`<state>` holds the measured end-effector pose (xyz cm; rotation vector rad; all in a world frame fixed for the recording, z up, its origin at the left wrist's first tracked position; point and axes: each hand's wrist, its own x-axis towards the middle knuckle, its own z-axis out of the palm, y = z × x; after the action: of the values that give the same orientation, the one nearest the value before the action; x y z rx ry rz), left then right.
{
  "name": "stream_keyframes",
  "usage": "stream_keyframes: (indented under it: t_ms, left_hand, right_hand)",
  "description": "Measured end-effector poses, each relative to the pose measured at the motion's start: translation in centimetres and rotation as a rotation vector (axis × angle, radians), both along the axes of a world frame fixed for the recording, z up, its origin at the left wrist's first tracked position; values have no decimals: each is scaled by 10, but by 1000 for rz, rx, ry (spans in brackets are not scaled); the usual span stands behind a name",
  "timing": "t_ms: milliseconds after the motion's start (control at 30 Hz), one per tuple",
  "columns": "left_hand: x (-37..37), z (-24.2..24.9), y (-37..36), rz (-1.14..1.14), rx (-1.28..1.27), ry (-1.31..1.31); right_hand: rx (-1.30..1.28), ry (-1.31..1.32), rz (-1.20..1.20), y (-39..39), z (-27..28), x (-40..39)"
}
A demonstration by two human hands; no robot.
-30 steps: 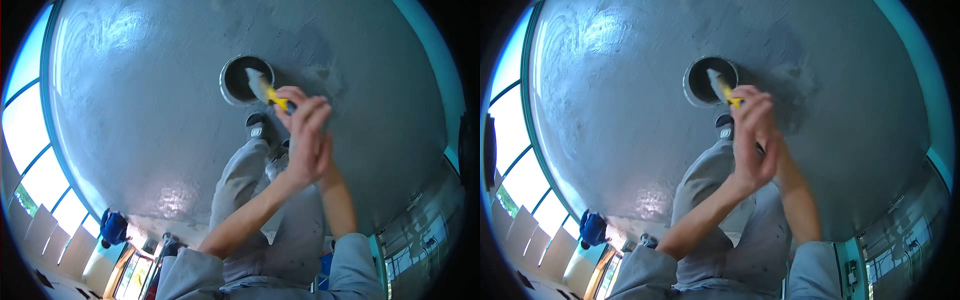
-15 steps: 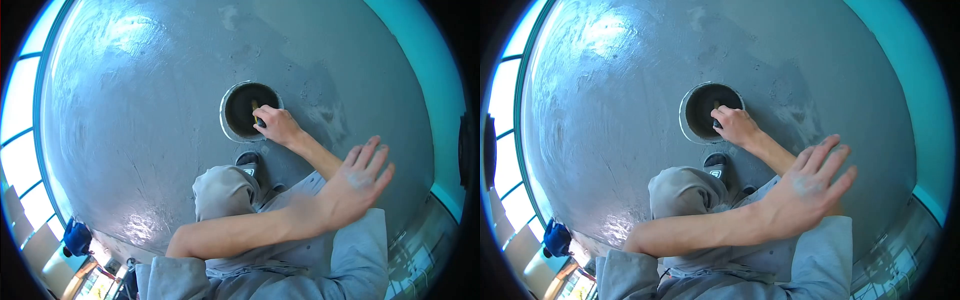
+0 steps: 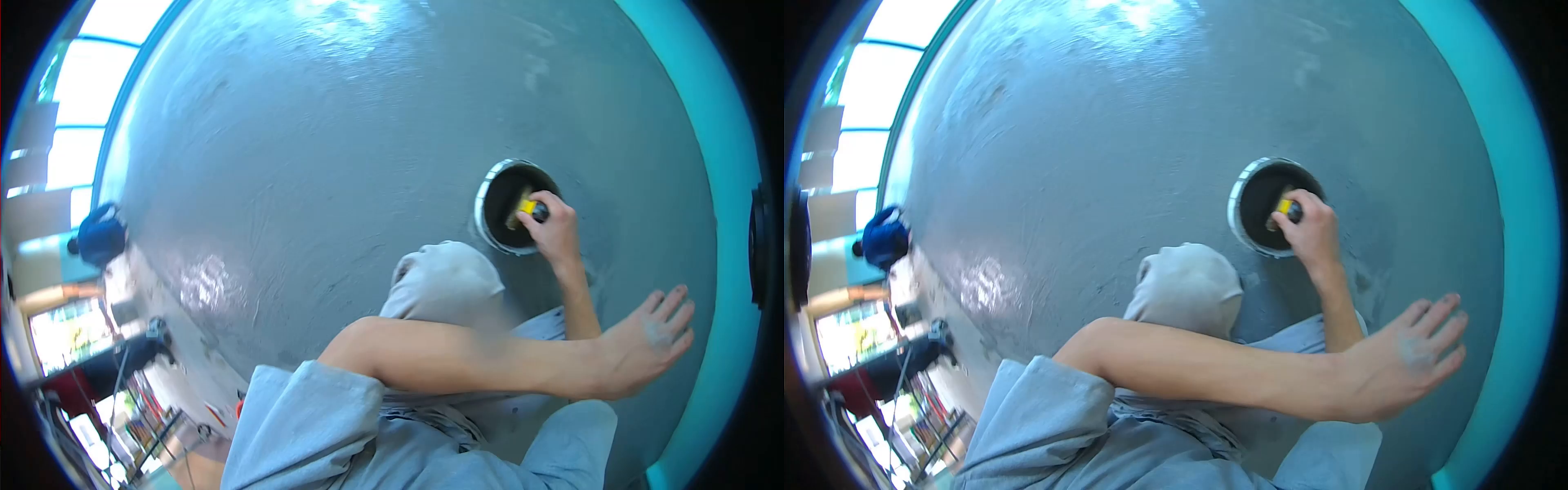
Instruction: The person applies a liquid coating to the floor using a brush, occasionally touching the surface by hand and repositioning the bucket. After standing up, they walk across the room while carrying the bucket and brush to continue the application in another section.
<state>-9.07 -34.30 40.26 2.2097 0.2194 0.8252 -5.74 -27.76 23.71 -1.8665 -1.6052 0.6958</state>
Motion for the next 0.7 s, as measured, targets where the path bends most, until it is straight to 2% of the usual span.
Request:
stream_keyframes:
  t_ms: [167,367,533,633,700]
  left_hand:
    - [-3,6,6,54,-32,38]
    - [-9,20,32,219,-298,-71]
    - [-9,18,36,206,-491,-197]
    - [-4,12,35,283,-458,-184]
    - [-2,-1,42,249,-501,-235]
  right_hand:
    - [-81,-25,28,5,-26,-4]
    - [-171,-16,-17,5,-34,4]
    - [-112,-14,9,1,-43,0]
    - [-85,-6,4,-2,-35,1]
    - [-8,25,-10,-5,-30,5]
